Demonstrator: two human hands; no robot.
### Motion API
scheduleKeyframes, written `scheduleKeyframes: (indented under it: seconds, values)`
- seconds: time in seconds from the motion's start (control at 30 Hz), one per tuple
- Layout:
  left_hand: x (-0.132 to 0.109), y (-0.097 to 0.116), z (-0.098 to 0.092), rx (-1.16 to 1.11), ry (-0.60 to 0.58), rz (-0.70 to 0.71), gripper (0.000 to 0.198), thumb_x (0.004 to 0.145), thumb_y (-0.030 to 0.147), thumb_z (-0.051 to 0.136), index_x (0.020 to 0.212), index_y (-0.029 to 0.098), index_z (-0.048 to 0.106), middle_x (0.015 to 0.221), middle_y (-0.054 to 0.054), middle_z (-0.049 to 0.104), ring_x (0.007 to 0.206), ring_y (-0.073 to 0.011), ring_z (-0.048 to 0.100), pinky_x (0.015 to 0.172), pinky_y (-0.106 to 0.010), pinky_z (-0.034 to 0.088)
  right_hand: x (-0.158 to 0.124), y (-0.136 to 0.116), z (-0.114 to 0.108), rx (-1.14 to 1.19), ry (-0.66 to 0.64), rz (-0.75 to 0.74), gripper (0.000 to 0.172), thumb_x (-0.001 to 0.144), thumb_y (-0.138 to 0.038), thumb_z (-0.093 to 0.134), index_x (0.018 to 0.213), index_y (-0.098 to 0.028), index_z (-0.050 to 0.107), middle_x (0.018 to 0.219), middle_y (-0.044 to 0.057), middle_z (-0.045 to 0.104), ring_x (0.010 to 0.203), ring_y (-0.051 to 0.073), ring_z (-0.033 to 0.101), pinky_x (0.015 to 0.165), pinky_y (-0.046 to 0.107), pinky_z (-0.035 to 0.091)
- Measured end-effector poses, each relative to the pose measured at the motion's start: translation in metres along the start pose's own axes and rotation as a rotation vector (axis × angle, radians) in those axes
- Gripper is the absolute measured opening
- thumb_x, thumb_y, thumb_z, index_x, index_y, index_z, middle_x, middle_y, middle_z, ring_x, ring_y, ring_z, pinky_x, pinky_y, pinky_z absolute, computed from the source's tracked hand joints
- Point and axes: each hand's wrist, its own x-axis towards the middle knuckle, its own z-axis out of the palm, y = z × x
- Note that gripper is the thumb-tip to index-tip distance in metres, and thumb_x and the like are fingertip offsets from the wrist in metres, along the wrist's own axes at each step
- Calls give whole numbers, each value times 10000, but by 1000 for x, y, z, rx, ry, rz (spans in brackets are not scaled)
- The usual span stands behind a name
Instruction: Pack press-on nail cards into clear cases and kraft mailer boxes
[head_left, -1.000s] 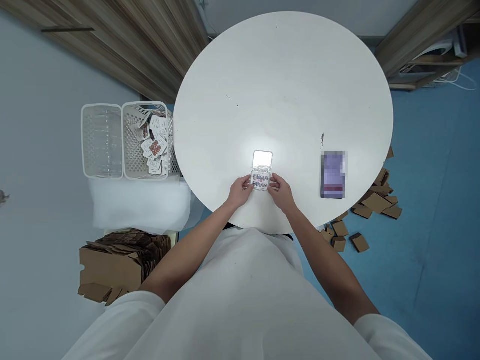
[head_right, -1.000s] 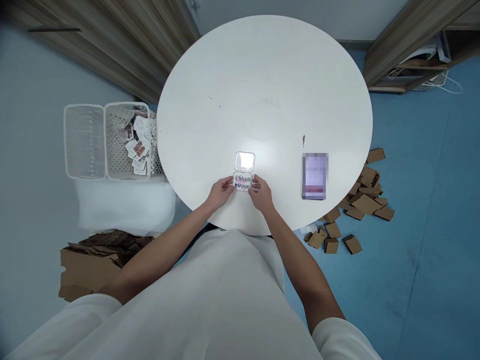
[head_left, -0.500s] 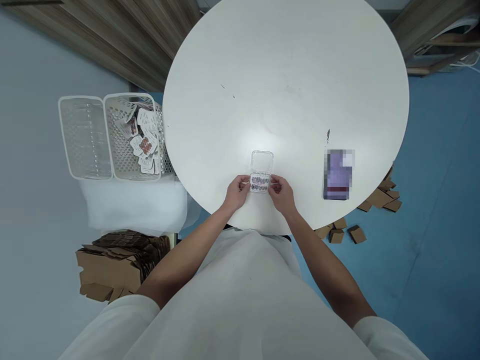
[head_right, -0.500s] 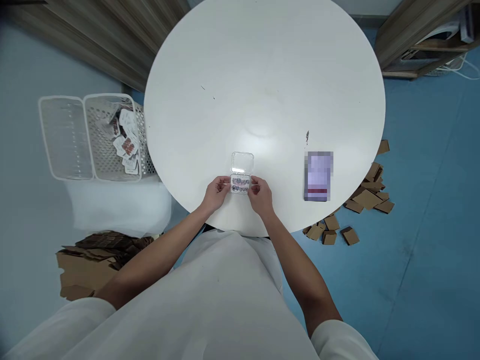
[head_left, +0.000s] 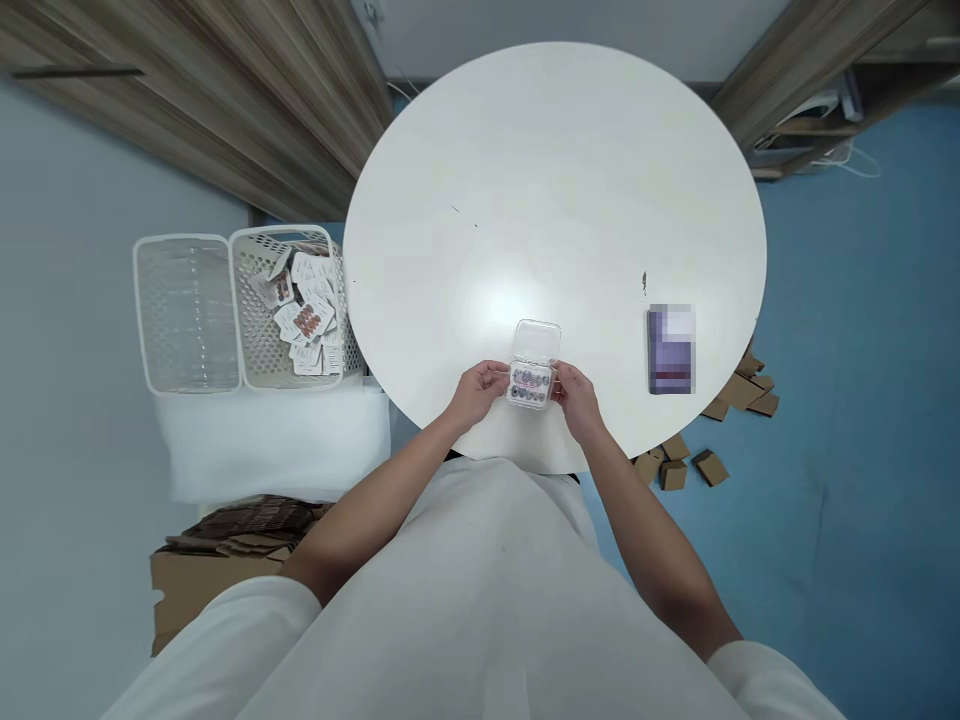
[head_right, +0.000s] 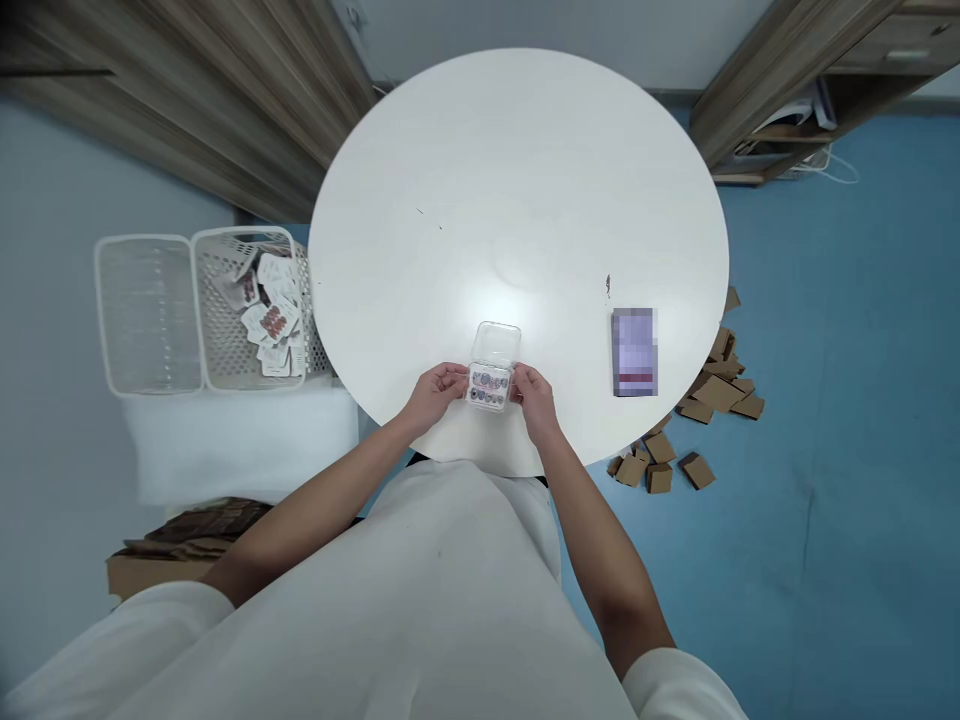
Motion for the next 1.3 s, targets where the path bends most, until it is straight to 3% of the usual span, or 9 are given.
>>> scheduleKeyframes:
  seconds: [0.17,0.47,0.73,1.03,1.17,1.3]
  values:
    - [-24,9,-16,-57,-82,5,300,702,352,648,921,163,569,755,-22,645,699,-120,587,734,-316,462,-15,-7,18,67,-64,12,448,710,-524,558,1035,-217,588,944,44,635,818,172,601,703,319,490]
    - [-64,5,-47,-252,-166,-77,429,662,315,711,1030,160,556,820,-48,674,752,-135,616,807,-334,442,-52,-3,47,121,-105,-85,388,682,-435,640,1033,-276,594,1025,25,639,853,162,591,757,323,473]
    - [-84,-6,-67,-351,-223,-101,340,655,298,724,937,135,626,862,-69,665,773,-126,609,779,-297,452,-79,2,64,124,-168,-86,328,675,-423,652,971,-286,622,1098,24,620,866,174,602,725,329,499]
    - [-93,-8,-74,-437,-255,-122,294,666,258,720,926,149,636,819,-42,647,692,-85,589,697,-236,461,-97,8,78,136,-146,-132,252,666,-338,650,901,-245,662,977,23,658,881,172,604,770,323,494]
    - [-96,-5,-73,-471,-254,-124,286,663,248,722,920,156,636,830,-41,643,710,-87,590,695,-231,462,-101,10,82,134,-119,-153,250,663,-323,645,890,-221,669,1016,36,647,883,167,598,793,322,483]
    - [-98,-1,-72,-484,-245,-118,261,661,241,721,896,167,635,847,-33,639,727,-87,584,707,-234,458,-106,11,86,190,-100,-200,328,686,-344,639,1005,-272,611,1083,15,607,937,165,582,775,315,495]
